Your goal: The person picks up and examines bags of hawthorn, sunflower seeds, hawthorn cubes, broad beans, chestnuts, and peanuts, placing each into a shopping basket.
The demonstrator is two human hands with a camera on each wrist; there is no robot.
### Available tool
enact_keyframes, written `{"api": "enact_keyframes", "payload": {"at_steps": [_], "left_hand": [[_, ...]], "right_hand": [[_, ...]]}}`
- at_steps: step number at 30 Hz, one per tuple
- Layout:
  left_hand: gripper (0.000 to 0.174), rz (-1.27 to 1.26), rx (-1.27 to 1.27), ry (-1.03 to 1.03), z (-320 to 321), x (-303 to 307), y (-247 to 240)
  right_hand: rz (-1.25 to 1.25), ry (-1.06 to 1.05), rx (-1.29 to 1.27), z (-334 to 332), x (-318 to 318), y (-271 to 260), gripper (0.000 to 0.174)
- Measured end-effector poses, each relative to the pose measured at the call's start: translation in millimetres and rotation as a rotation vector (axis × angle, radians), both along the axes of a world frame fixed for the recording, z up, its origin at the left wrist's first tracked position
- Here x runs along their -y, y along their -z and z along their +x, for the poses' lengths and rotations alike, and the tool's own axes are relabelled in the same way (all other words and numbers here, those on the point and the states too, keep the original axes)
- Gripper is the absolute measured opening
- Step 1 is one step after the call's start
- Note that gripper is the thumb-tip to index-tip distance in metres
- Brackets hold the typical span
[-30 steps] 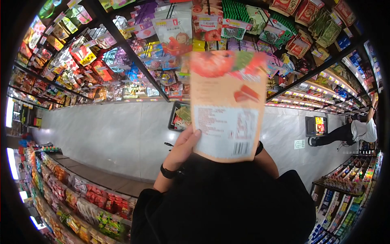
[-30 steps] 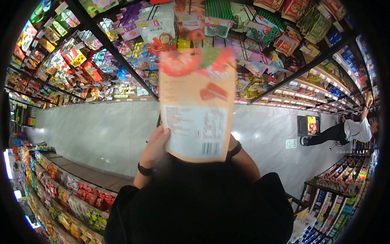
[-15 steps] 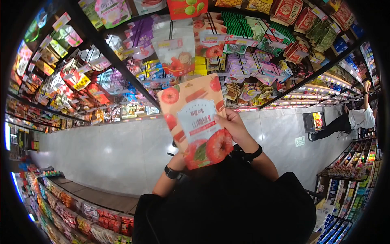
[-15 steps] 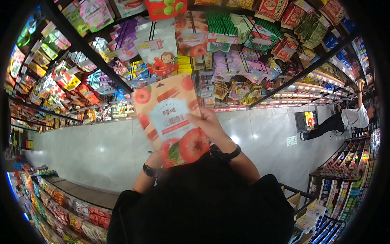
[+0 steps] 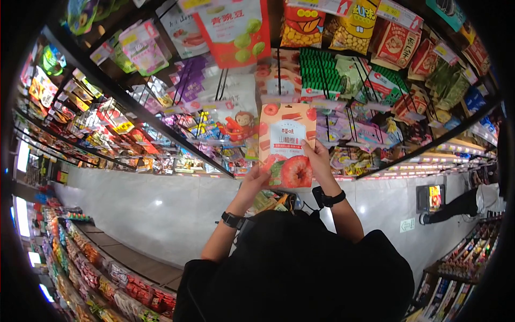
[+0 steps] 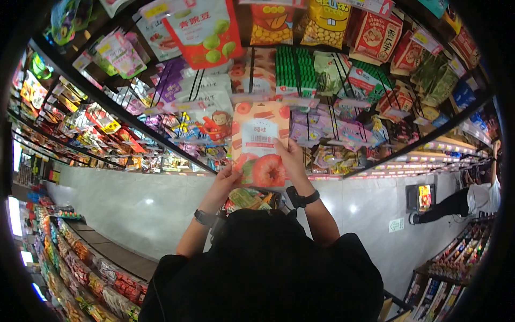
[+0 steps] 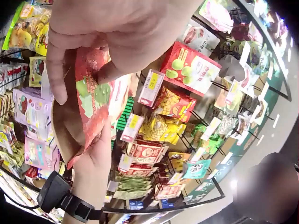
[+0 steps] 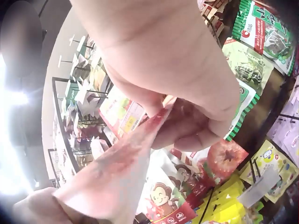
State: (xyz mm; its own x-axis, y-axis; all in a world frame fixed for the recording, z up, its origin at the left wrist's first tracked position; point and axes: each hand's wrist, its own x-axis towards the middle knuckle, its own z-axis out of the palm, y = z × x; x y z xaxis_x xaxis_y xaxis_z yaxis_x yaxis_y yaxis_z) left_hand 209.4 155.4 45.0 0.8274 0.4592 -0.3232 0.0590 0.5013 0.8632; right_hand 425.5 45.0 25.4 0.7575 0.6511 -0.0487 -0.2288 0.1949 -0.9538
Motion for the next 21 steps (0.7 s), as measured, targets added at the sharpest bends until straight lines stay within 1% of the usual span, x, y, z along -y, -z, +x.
{"api": "enact_keyframes", "payload": {"at_steps": [2, 4, 6, 10, 13, 17, 19, 21], "left_hand": [[0.034, 0.056, 0.001, -0.021, 22, -3, 3], [0.033, 0.099, -0.008, -0.041, 35, -3, -2], [0.031, 0.133, -0.019, -0.081, 45, -6, 13], [0.03, 0.164, 0.0, -0.158, 52, -10, 41], [0.029, 0.141, -0.018, -0.227, 56, -9, 48], [0.026, 0.07, 0.046, -0.358, 68, -10, 44], [0.031, 0.094, 0.048, -0.347, 73, -11, 31], [0.035, 0.115, 0.039, -0.332, 74, -12, 30]], "right_hand": [[0.018, -0.028, 0.053, 25, -6, 12, 0.016], [-0.011, -0.09, 0.147, 43, -6, 12, 0.015], [-0.006, -0.146, 0.22, 54, -11, 13, 0.015], [0.035, -0.195, 0.185, 65, -28, 14, 0.018], [0.03, -0.21, 0.333, 71, -42, 17, 0.017], [0.003, -0.166, 0.272, 73, -53, 12, 0.015], [-0.002, -0.142, 0.205, 72, -53, 8, 0.016], [0.011, -0.126, 0.239, 74, -53, 14, 0.017]]}}
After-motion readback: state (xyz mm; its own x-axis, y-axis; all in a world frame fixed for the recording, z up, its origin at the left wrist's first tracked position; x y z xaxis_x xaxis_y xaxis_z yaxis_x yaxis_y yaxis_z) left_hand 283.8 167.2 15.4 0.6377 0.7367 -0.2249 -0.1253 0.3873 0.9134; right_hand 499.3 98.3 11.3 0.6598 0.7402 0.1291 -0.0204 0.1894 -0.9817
